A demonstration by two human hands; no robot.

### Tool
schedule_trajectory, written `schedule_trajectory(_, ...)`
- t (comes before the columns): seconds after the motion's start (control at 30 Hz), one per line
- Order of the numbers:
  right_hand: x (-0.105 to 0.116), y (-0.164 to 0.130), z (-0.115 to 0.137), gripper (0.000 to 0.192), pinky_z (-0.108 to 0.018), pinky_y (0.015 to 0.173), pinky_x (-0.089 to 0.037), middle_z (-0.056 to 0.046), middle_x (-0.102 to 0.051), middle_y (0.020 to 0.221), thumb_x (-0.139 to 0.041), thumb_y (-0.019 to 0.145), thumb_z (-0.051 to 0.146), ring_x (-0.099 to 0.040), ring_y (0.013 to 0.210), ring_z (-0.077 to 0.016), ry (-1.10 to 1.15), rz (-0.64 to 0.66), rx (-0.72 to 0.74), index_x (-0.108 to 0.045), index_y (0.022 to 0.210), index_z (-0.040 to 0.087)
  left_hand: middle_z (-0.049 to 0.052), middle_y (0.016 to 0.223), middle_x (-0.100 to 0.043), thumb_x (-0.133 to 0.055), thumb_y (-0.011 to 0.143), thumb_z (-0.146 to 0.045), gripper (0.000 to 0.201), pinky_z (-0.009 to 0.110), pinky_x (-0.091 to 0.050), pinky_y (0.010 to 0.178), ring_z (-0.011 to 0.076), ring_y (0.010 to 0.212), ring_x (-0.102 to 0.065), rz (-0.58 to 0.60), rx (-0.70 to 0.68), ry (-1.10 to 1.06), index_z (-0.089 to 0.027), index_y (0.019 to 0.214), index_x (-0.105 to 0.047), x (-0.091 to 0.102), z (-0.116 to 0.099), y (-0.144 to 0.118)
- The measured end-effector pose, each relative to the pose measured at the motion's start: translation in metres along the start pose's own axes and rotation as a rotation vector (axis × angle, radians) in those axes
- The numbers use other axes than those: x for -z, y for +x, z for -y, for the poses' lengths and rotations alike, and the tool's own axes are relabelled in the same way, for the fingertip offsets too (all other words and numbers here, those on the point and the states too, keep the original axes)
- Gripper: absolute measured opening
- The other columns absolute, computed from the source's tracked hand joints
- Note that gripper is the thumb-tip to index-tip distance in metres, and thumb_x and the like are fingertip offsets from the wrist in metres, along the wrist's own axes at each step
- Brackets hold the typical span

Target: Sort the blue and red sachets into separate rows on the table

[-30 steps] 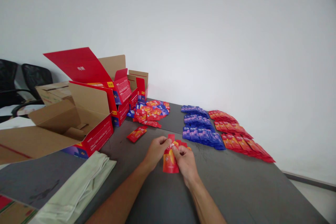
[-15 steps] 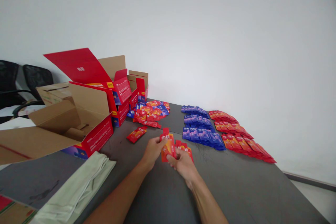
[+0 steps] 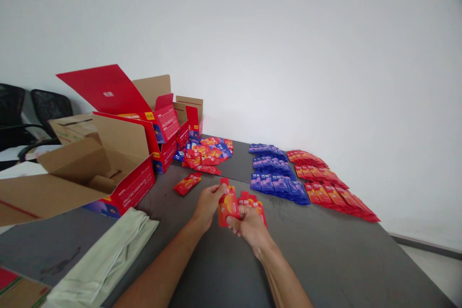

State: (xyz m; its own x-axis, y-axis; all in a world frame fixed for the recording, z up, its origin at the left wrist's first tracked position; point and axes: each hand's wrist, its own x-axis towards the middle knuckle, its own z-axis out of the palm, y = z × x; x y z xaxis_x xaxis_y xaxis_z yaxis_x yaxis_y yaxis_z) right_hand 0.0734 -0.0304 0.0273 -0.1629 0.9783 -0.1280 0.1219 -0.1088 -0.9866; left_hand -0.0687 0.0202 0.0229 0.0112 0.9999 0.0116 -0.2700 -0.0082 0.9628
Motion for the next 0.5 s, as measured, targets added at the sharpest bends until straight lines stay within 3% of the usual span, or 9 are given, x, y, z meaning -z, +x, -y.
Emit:
schedule_trajectory(0.27, -0.002, -0.001, -0.003, 0.020, -0.020, 0.041, -0.036, 0.000, -0.066, 0.059, -0.073, 0.069, 0.037, -0.052, 0.046, -0.0109, -0.007, 0.047, -0.016, -0.065, 0.069, 0.018, 0.000, 0.064, -0.063, -0.075, 0.065, -0.043, 0.032, 0.023, -0.040, 0.055, 0.0102, 0.054, -0.053, -0.025, 0.075, -0.154, -0.014, 0.073, -0.064, 0.000, -0.003, 0.001)
schedule_trajectory(0.5, -0.003, -0.002, -0.007, 0.018, -0.019, 0.041, -0.038, -0.002, -0.068, 0.061, -0.074, 0.069, 0.034, -0.055, 0.047, -0.0110, -0.034, 0.077, -0.039, -0.067, 0.068, 0.018, -0.003, 0.058, -0.058, -0.074, 0.064, -0.040, 0.030, 0.022, -0.037, 0.049, 0.0089, 0.047, -0.049, -0.051, 0.158, -0.185, -0.015, 0.072, -0.060, -0.002, 0.008, 0.005)
